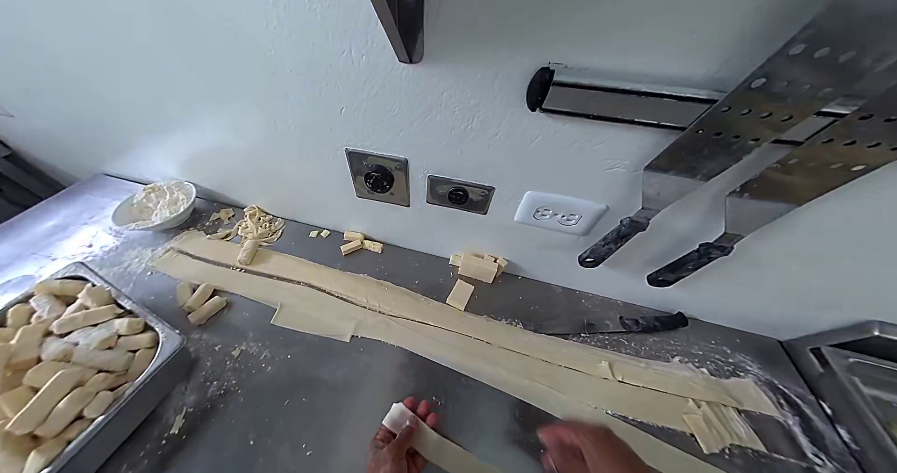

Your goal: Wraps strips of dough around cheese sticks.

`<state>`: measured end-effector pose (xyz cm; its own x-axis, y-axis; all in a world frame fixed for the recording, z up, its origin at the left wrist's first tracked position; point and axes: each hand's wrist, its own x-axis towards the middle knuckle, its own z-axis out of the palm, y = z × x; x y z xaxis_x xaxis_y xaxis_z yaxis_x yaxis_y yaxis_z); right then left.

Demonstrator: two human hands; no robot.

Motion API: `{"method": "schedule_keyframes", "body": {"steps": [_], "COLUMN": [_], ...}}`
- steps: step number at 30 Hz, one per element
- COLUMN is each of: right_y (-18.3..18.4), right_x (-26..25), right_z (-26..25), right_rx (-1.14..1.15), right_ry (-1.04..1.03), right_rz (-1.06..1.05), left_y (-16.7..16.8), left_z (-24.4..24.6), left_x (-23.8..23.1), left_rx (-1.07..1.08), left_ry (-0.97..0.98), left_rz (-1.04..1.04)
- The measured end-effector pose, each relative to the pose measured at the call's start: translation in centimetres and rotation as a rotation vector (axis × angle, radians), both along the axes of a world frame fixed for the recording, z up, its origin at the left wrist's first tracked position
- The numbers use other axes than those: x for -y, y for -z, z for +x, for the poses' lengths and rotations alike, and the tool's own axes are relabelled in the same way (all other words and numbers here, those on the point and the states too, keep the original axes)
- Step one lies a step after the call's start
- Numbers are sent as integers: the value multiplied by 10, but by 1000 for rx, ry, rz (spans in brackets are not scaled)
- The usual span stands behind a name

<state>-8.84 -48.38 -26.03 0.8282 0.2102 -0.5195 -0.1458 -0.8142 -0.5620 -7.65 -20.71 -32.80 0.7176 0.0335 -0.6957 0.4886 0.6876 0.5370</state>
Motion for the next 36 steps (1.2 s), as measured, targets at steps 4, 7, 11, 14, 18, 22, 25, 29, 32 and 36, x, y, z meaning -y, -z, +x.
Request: {"method": "schedule_keyframes", "body": {"steps": [4,7,11,14,18,22,25,29,32,36], "right_y": [27,55,58,57,71,60,51,73,93,103], "right_x": [-53,-81,-86,-85,-82,-76,-104,-172,-194,-198], "right_z": [126,191,217,213,198,162,92,14,4,7], "right_rx": [308,303,237,268,487,583,499,485,638,628], "right_ry": [170,222,166,181,279,450,398,253,231,213], "right_rz": [-68,-63,-106,-113,-50,42,211,409,373,318], "left_y": [11,7,4,8,14,14,14,13,17,27], "left_z": [6,13,19,21,24,32,34,32,30,20], "left_x": [-15,-24,-31,-32,-38,-43,-45,-45,-47,-47], "left_rx": [36,60,37,66,149,87,67,104,202,537], "left_ry": [-31,-43,-74,-102,-58,-70,-59,19,74,187], "left_rz": [105,151,165,230,289,255,273,361,476,780]}}
